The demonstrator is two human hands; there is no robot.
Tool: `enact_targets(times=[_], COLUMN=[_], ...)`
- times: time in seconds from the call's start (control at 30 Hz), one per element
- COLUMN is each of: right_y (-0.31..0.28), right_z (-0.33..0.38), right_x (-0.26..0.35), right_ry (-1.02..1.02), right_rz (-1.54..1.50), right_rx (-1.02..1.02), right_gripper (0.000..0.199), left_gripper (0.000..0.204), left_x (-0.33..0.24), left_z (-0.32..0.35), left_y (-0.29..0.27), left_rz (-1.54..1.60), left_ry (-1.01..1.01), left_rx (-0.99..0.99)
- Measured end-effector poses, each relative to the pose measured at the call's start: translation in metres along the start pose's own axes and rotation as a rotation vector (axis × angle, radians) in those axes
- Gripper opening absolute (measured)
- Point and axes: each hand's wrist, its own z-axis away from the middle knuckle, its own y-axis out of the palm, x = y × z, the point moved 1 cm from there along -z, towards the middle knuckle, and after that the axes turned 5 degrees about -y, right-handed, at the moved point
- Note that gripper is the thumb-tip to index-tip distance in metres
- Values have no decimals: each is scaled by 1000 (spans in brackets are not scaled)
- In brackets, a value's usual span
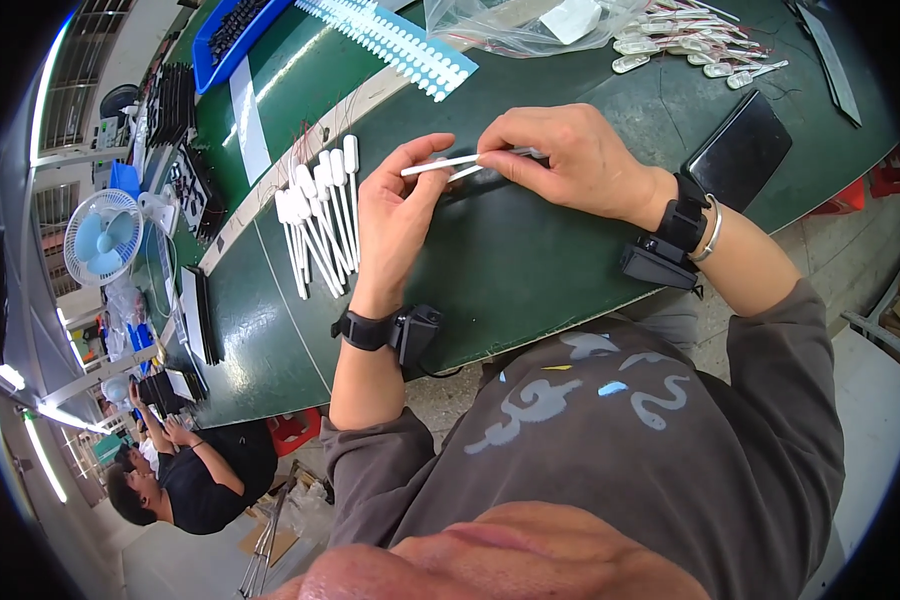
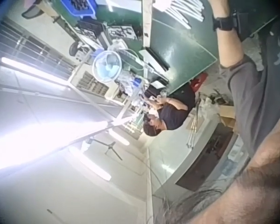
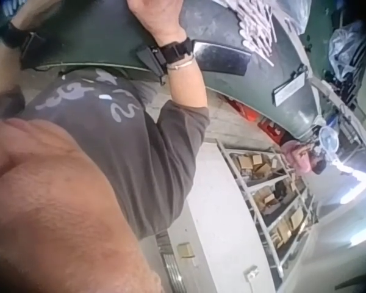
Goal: The person picks up a white plastic component and a wire from the table, inserts the wire into the component, and then presses a second plastic piece onto it. They repeat this process with another set of components before placing the assembled units onto the table.
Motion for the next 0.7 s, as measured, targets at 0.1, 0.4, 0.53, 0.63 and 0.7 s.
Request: enact_targets(times=[0.1,0.4,0.53,0.63,0.7], right_y=[0,1,1,1,1], right_z=[0,-1,-1,1,0], right_x=[0,2,4,2,2], right_ry=[-72,-140,-135,-131,-96], right_rz=[15,-9,-27,-13,-4], right_rx=[27,61,76,62,42], right_gripper=[6,8,8,8,8], left_gripper=[30,31,32,33,34], left_x=[-1,-13,-6,-6,-6], left_z=[0,2,-4,-3,-1], left_y=[-4,-16,-21,-19,-17], left_rz=[-10,117,163,130,53], left_ry=[4,-99,-140,-125,-85], left_rx=[75,411,445,360,219])
